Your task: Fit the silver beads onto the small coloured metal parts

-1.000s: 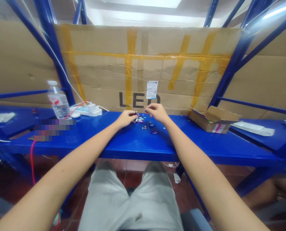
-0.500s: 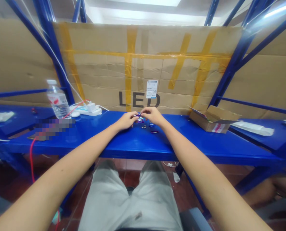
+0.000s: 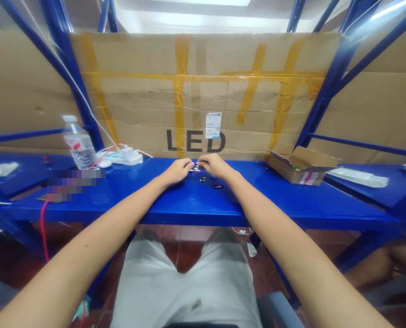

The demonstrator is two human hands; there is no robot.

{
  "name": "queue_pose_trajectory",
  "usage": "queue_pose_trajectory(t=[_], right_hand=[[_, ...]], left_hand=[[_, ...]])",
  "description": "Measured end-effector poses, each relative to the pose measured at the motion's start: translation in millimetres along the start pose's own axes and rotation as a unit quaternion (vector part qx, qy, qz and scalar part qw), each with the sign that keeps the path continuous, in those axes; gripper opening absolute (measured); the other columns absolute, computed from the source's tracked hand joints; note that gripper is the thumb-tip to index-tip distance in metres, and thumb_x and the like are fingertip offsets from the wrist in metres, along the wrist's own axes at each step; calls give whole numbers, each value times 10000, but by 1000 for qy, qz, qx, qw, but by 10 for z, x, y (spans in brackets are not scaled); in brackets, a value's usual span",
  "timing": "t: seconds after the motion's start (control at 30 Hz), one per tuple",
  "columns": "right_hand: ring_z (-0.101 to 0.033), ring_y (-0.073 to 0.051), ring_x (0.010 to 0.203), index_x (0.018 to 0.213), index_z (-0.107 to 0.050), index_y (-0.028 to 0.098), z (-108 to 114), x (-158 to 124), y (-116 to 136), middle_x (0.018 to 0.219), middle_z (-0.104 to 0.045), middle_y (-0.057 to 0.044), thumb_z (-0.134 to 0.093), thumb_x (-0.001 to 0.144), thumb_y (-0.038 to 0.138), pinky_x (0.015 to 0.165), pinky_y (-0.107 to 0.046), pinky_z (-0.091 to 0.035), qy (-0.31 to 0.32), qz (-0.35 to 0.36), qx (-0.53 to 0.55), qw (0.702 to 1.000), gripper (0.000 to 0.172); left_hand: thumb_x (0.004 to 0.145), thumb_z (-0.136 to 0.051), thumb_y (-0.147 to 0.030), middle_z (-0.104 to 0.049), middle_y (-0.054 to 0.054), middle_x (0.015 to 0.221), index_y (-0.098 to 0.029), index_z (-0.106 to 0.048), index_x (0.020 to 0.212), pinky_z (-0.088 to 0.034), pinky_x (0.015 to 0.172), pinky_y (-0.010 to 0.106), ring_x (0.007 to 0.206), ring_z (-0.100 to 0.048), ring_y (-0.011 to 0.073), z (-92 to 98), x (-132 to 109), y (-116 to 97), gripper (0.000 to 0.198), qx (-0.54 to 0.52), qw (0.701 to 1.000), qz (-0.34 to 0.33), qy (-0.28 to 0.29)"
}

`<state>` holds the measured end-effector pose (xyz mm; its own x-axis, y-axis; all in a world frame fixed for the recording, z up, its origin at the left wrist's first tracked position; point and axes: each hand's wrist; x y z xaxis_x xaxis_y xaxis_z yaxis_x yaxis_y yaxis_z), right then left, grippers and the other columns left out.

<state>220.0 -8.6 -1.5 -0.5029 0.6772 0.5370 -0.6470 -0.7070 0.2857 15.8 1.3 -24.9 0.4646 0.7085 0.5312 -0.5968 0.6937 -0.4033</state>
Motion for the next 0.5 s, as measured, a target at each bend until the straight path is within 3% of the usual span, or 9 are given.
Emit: queue_pose_trajectory(t=[0.27, 0.5], right_hand=[[-432, -122, 613, 698, -645, 135, 41, -44, 29, 637, -618, -23, -480, 847, 76, 633, -261, -316, 46, 37, -33, 998, 230], [-495, -124, 617, 627, -581, 157, 66, -49, 40, 603, -607, -2, -501, 804, 129, 616, -246, -341, 45, -5, 62, 997, 196]], left_hand=[[956, -492, -360, -714, 58, 889, -179, -648, 880, -458, 782, 321, 818, -626, 207, 10, -45, -48, 251, 15, 998, -61, 7], [958, -515, -286, -660, 68, 870, -175, -598, 900, -454, 758, 309, 811, -605, 204, 39, -65, -125, 150, 46, 989, -138, -10]])
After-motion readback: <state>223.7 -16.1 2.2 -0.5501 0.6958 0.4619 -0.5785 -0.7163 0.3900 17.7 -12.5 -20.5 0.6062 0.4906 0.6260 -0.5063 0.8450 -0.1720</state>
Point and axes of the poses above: each hand's wrist, its own x-axis towards the middle knuckle, its own z-axis out of the back of the hand, y = z × x
